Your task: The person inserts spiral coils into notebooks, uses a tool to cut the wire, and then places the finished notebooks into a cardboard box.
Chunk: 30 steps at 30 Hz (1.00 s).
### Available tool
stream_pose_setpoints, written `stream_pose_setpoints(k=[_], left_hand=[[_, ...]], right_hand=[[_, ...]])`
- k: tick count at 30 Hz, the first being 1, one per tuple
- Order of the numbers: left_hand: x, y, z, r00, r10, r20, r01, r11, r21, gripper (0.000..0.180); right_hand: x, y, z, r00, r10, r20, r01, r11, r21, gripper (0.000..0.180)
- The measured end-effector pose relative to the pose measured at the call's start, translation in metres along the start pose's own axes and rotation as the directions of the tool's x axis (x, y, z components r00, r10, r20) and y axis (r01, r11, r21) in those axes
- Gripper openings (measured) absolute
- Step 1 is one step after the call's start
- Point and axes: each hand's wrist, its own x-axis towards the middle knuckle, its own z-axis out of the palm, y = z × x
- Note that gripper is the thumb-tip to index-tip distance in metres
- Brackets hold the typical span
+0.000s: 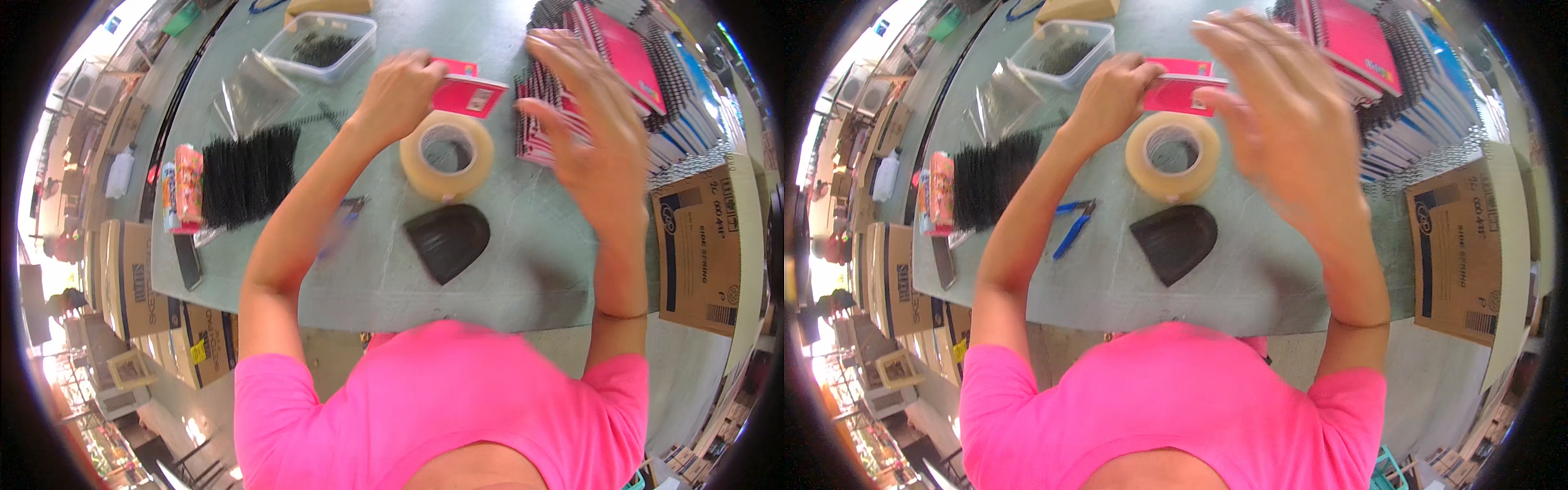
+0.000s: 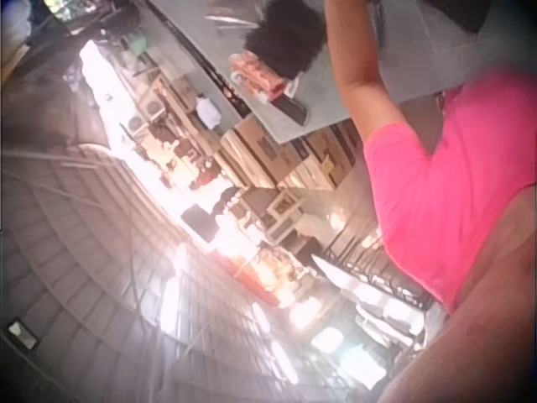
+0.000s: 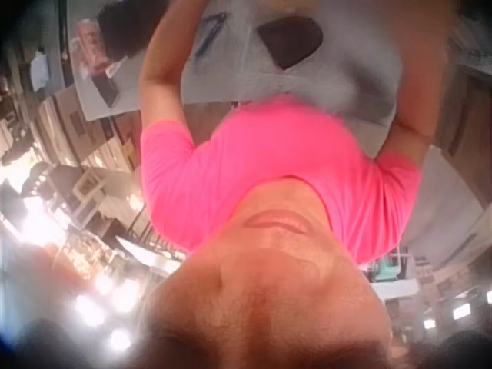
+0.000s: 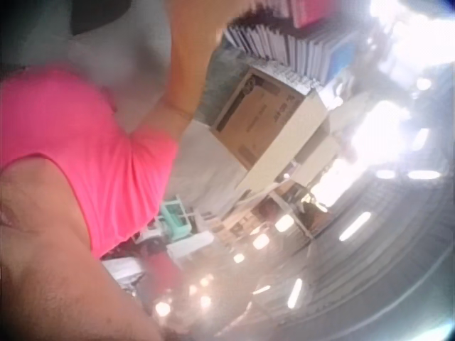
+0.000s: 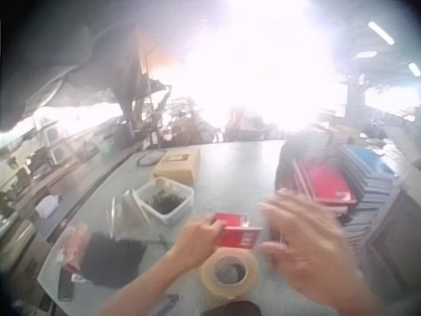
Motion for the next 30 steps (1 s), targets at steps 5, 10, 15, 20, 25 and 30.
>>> stream_pose_setpoints(k=[5,10,15,20,25,30], left_hand=[[-0.003,0.025,-0.038,0.97,-0.21,0.12,0.242,0.849,-0.47,0.014],[-0.096,-0.079,-0.016,0.876,-0.431,0.216,0.463,0.877,-0.127,0.018],[-0.093,-0.087,0.012,0.57,-0.807,0.151,0.821,0.563,-0.089,0.032],[-0.118,-0.093,0.038,0.641,-0.763,0.078,0.767,0.635,-0.094,0.038],[-0.126,-0.082,0.014,0.527,-0.78,0.339,0.849,0.498,-0.174,0.045],[-0.124,-0.07,-0.01,0.61,-0.665,0.431,0.783,0.59,-0.199,0.051]], right_hand=[[-0.055,0.01,0.078,0.751,0.318,0.579,-0.481,0.864,0.149,0.024],[-0.04,-0.003,0.069,0.886,0.197,0.42,-0.294,0.938,0.181,0.022],[-0.052,0.001,0.088,0.794,0.214,0.569,-0.353,0.924,0.144,0.016],[-0.048,-0.003,0.093,0.783,0.198,0.59,-0.344,0.927,0.145,0.018],[-0.038,-0.021,0.086,0.859,0.173,0.482,-0.336,0.9,0.277,0.023],[-0.043,-0.024,0.105,0.886,0.187,0.425,-0.343,0.88,0.329,0.018]])
